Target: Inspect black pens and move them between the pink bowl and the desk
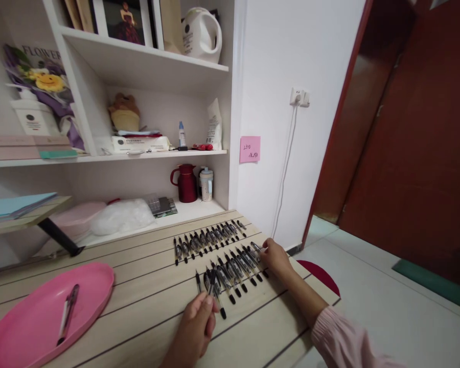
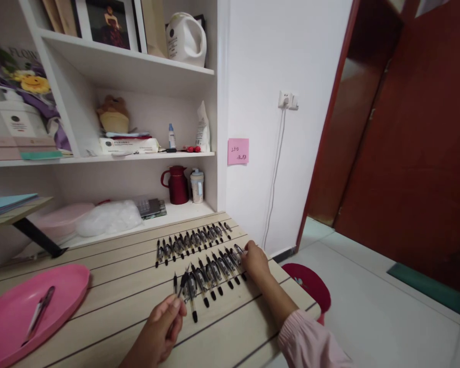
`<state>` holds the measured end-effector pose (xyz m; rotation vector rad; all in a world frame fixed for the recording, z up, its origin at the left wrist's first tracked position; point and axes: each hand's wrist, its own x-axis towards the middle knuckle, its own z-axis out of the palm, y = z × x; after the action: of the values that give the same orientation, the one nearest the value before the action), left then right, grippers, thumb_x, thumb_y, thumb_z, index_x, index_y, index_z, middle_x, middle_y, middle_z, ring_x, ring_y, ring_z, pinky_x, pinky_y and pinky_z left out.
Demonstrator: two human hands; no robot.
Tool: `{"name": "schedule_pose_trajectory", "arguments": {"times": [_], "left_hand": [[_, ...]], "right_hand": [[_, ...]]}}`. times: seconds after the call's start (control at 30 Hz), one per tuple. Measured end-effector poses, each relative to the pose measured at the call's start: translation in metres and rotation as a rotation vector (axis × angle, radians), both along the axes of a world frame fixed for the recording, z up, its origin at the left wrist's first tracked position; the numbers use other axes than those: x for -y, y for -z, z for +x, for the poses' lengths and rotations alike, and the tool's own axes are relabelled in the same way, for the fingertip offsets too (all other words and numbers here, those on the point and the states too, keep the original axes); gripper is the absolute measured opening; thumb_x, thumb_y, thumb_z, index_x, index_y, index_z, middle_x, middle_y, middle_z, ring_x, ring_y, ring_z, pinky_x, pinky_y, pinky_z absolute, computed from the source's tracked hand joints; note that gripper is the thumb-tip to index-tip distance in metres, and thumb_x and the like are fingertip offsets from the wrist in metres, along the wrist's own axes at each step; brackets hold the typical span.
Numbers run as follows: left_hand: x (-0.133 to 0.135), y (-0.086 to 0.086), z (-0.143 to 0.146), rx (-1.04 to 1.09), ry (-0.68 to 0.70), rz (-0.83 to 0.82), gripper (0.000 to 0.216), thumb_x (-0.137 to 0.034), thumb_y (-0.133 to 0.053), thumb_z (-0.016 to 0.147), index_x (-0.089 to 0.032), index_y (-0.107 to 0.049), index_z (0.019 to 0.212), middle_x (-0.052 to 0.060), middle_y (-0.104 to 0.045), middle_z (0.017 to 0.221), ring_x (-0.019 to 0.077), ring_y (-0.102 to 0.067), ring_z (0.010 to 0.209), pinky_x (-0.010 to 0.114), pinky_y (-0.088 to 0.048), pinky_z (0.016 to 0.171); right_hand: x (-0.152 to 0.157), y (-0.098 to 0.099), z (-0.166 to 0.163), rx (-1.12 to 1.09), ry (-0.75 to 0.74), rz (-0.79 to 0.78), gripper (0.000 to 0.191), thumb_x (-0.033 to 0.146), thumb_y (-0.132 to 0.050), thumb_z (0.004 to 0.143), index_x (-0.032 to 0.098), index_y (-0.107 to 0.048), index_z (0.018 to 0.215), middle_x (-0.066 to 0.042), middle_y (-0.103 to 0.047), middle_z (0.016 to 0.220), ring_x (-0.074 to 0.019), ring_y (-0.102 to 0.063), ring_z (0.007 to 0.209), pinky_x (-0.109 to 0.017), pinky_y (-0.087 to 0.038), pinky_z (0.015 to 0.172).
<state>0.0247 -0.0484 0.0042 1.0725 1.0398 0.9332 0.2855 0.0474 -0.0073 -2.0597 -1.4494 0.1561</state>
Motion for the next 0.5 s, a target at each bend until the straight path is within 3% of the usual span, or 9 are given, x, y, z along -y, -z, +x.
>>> {"name": "schedule_pose_trajectory", "arguments": {"times": [0.1,0.2,0.33,0.4,0.5], "left_hand": [[0.001,-0.005,-0.001,-0.040,0.030,0.020,0.045,-0.064,-0.052,0.065,-0.019,-0.047,0.066,-0.010,-0.035,0.037,0.0016,-0.014,0.027,0.017,-0.005,0.030],[0.004,-0.008,-0.002,-0.083,0.068,0.033,0.042,-0.061,-0.051,0.067,-0.019,-0.048,0.066,-0.010,-0.034,0.037,0.0027,-0.015,0.028,0.019,-0.006,0.032],[0.008,-0.005,-0.002,-0.138,0.114,0.068,0.033,-0.052,-0.049,0.074,-0.019,-0.050,0.069,-0.009,-0.035,0.039,0.0044,-0.017,0.032,0.021,-0.008,0.034],[0.010,-0.002,-0.001,-0.156,0.132,0.094,0.030,-0.047,-0.047,0.077,-0.019,-0.050,0.069,-0.009,-0.035,0.039,0.0053,-0.019,0.033,0.021,-0.010,0.036],[0.012,0.000,-0.001,-0.172,0.151,0.120,0.027,-0.044,-0.046,0.078,-0.019,-0.050,0.069,-0.008,-0.035,0.039,0.0060,-0.020,0.035,0.021,-0.012,0.038]], "right_hand": [[0.003,0.003,0.003,-0.026,0.001,0.003,0.022,0.012,-0.049,0.067,0.015,-0.058,0.087,-0.006,-0.063,0.077,-0.0160,-0.054,0.071,-0.024,-0.034,0.061],[0.014,-0.004,0.002,-0.189,-0.038,0.087,0.019,0.015,-0.050,0.067,0.016,-0.061,0.082,-0.004,-0.061,0.071,-0.0162,-0.054,0.069,-0.025,-0.035,0.062],[0.042,-0.024,-0.033,-0.759,-0.248,0.138,0.019,0.030,-0.055,0.069,0.015,-0.063,0.078,0.002,-0.052,0.053,-0.0117,-0.044,0.049,-0.024,-0.031,0.049],[0.057,-0.036,-0.057,-1.032,-0.383,0.142,0.022,0.033,-0.062,0.065,0.016,-0.063,0.079,0.003,-0.053,0.055,-0.0091,-0.042,0.048,-0.022,-0.030,0.047],[0.073,-0.051,-0.086,-1.240,-0.484,0.134,0.026,0.033,-0.070,0.059,0.016,-0.063,0.077,0.002,-0.057,0.062,-0.0068,-0.044,0.050,-0.020,-0.029,0.047]]}}
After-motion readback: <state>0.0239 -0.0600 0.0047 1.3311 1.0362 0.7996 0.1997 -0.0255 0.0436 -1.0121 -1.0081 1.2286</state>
